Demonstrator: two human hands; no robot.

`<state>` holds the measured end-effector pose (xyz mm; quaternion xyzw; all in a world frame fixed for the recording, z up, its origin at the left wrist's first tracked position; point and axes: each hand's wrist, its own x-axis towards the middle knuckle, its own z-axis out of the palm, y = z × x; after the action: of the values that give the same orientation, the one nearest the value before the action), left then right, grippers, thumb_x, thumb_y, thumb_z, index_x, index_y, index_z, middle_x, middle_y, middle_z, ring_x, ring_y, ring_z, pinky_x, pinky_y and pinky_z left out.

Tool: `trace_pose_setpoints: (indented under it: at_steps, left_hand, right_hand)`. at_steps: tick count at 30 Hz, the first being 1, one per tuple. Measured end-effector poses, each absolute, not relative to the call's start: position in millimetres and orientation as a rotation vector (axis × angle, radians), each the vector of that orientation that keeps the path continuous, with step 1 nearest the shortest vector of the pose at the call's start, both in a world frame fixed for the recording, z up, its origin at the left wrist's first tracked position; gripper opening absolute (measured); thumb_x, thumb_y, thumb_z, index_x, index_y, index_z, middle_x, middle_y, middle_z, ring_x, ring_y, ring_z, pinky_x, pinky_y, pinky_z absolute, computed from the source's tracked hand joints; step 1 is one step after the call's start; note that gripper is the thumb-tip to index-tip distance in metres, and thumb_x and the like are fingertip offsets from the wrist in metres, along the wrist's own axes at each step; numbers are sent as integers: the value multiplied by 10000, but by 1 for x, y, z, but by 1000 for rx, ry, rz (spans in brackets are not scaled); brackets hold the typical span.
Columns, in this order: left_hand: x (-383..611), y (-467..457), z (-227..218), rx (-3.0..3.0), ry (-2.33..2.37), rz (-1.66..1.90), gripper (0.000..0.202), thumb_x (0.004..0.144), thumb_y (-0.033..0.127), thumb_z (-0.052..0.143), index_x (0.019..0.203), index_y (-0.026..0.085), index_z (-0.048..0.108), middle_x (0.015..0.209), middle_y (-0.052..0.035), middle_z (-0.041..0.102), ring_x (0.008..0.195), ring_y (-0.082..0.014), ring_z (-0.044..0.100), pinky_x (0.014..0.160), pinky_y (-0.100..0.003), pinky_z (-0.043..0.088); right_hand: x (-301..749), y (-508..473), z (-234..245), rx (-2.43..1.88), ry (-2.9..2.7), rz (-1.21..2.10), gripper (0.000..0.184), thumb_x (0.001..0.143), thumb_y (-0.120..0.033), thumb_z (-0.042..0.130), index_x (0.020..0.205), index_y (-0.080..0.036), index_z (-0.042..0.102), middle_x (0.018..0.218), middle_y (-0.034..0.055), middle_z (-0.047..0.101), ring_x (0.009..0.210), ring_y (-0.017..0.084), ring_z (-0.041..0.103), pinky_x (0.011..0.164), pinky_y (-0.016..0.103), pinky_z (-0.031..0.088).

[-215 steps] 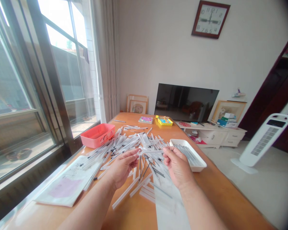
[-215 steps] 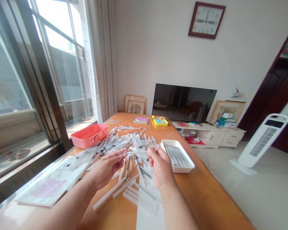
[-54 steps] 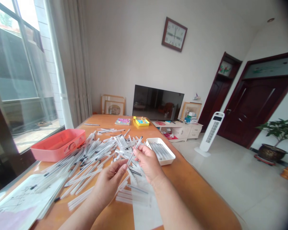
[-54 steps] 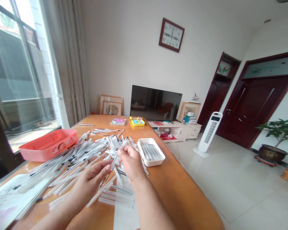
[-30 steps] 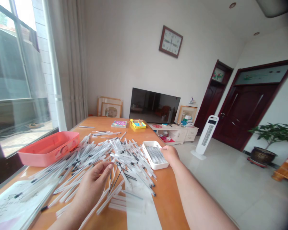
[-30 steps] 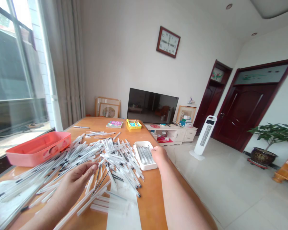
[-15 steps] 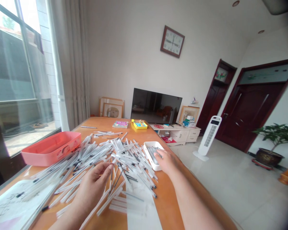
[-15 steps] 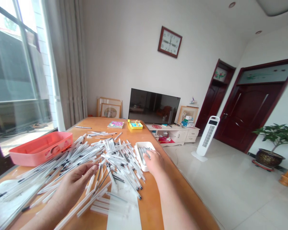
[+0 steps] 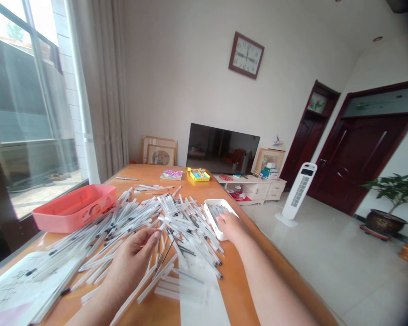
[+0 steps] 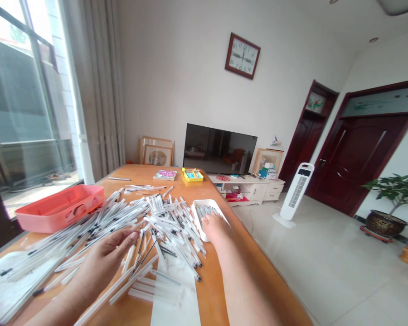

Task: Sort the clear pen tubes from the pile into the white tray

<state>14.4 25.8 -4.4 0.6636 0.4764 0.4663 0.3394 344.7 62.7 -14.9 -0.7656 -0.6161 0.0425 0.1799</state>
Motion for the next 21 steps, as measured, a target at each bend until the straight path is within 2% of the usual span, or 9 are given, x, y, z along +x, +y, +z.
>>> trace_pose_setpoints:
  at_steps: [4, 9, 14, 21]
  left_hand:
    - [13, 25, -2, 1768, 1262, 1222, 393, 852, 536, 585, 1010, 203, 721, 875, -31, 744, 858, -237, 660, 799, -311, 481]
    - [14, 21, 3, 1747, 1273, 1260, 378, 844, 533, 590, 951, 197, 723, 896, -38, 747, 860, -233, 663, 770, -295, 490]
    - [13, 21, 4, 1734, 1269, 1263, 380, 842, 538, 587, 931, 194, 722, 881, -46, 744, 864, -242, 659, 801, -316, 481]
    - [13, 18, 11, 1691, 1289, 1293, 376, 838, 543, 586, 873, 191, 715, 808, -34, 724, 781, -211, 631, 732, -279, 472]
  right_hand:
    - [342, 58, -19, -2186, -1720, 127, 509, 981, -432, 322, 1375, -242, 584, 1510, 86, 455, 1408, 293, 373, 1106, 432, 316]
    - [339, 48, -17, -2148, -1740, 66, 539, 984, -415, 310, 1431, -203, 526, 1523, 90, 436, 1450, 279, 306, 1143, 415, 278]
    - [338, 42, -14, -2120, -1736, 35, 461, 958, -327, 366, 1334, -256, 624, 1454, 56, 529, 1394, 234, 411, 1101, 356, 338]
    - [335, 40, -15, -1900, -1660, -180, 418, 938, -325, 413, 1241, -194, 670, 1340, 95, 620, 1317, 254, 482, 1068, 348, 352]
